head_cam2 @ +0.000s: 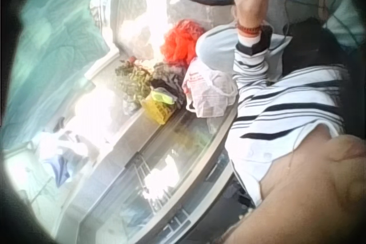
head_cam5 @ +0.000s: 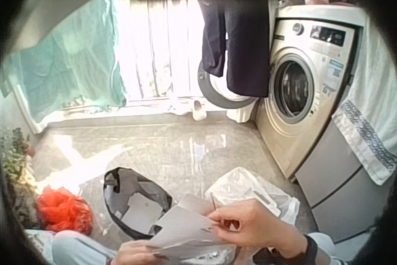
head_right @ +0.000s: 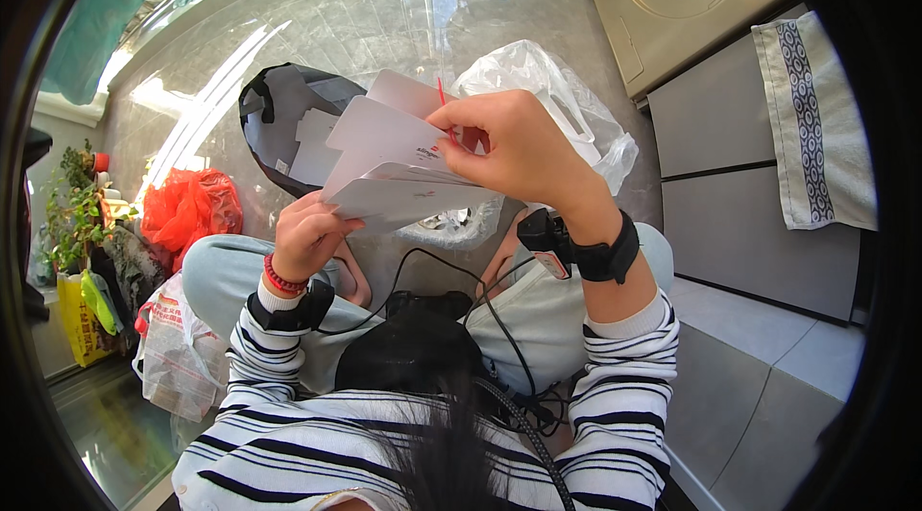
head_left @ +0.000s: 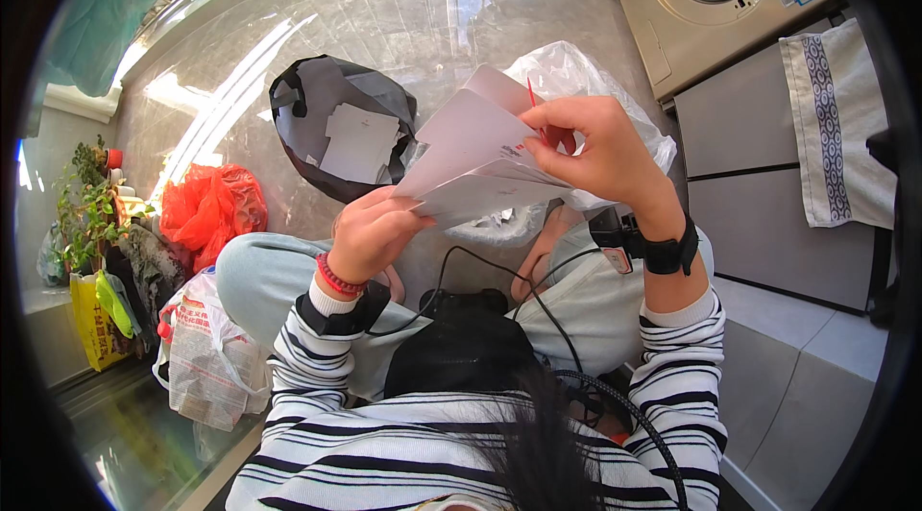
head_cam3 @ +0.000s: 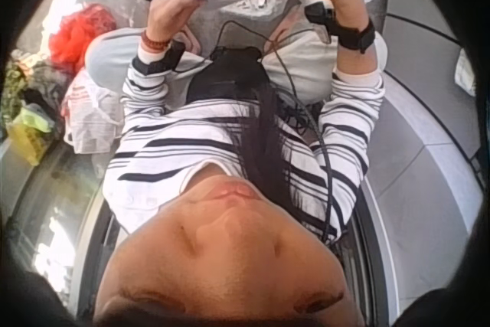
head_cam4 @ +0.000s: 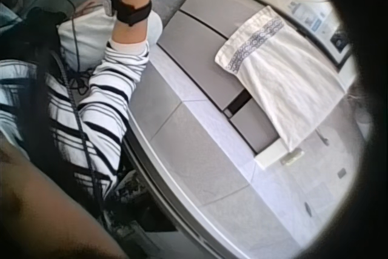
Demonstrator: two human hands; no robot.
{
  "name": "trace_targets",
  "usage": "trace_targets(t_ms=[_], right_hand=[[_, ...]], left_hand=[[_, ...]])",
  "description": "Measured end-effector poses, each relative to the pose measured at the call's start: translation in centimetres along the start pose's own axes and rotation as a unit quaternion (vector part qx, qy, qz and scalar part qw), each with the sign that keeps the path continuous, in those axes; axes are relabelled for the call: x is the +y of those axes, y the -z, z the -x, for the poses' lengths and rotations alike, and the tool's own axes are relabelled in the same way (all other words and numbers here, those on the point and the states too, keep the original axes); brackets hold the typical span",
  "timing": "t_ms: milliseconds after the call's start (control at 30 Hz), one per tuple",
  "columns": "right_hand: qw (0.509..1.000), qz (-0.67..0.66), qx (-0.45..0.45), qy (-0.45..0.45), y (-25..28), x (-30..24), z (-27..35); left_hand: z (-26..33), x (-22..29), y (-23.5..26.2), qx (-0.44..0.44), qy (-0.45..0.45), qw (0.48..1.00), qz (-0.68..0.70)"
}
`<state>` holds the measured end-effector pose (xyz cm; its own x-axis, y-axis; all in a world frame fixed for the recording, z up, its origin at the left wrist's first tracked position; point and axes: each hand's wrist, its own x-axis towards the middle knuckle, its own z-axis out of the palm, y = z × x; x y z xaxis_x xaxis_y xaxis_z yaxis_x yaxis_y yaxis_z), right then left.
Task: The person sits on the floor and repeatedly inserts a red pin into pre-punched holes on white paper parts labeled 'slinger', then places the assembled parts into a black bag. The person handles the parts one at a time and continues the cycle until the end of the clip.
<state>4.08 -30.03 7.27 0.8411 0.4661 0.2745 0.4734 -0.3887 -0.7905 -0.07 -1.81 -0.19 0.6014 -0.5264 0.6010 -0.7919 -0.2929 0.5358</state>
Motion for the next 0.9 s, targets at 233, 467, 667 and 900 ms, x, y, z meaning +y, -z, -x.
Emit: trace_targets(t_ms=[233,467,667,900], right_hand=[[0.999,-0.014,-0.022,-0.036,0.07,-0.02,0.03],[0.999,0.015,-0.029,-0.020,0.07,0.14,0.02],[0.998,0.039,-0.032,-0.047,0.04,-0.20,-0.01],[0.991,-0.076,-0.066,-0.093,0.77,-0.01,-0.01]], left_hand=[[0.24,0.10,0.16,-0.035,-0.007,0.999,0.032],[0.03,0.22,0.42,-0.049,-0.003,0.998,0.025],[-0.16,0.34,0.20,-0.046,-0.001,0.999,0.024],[0.10,0.10,0.28,-0.027,0.021,0.999,0.034]])
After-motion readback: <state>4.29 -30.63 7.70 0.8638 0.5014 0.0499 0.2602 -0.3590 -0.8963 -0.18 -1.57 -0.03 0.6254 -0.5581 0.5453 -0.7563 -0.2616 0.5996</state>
